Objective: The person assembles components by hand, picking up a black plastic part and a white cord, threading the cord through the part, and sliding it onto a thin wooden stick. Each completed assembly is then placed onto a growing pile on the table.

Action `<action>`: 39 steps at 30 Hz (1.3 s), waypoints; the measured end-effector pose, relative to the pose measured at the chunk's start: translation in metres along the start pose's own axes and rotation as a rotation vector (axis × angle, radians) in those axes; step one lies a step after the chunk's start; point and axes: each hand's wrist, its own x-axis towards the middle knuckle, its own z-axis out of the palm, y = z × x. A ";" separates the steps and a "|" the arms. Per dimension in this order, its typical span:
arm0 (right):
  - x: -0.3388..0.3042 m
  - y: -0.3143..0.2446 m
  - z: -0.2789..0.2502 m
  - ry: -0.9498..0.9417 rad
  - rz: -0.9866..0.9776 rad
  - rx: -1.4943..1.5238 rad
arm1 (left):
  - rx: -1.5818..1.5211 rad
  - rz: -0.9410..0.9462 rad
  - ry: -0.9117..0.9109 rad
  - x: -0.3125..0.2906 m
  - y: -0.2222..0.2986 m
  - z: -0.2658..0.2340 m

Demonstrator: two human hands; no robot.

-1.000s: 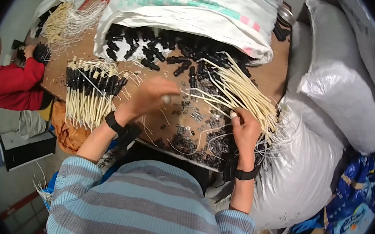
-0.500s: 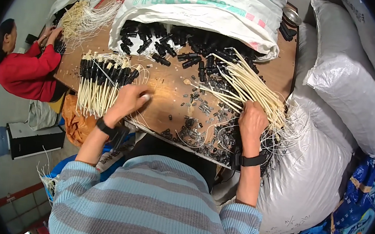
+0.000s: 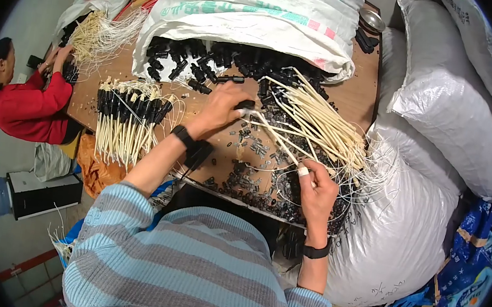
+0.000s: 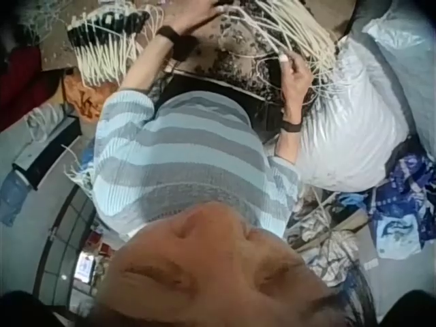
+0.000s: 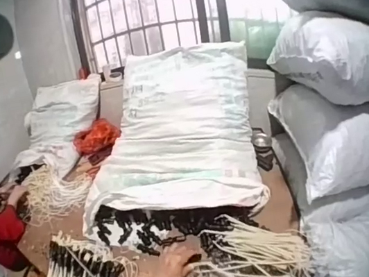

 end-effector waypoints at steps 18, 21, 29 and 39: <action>0.002 -0.016 0.063 -0.198 -0.263 -0.257 | 0.139 0.316 -0.140 -0.055 0.062 -0.023; 0.015 -0.017 0.077 -0.096 -0.389 -0.383 | -0.083 0.326 -0.034 -0.060 0.089 -0.030; 0.027 -0.034 0.059 -0.636 -0.163 0.484 | -0.507 -0.449 0.010 -0.089 0.019 -0.029; 0.005 -0.027 0.098 -0.242 -0.395 -0.188 | -0.572 -0.526 -0.215 -0.078 0.046 -0.025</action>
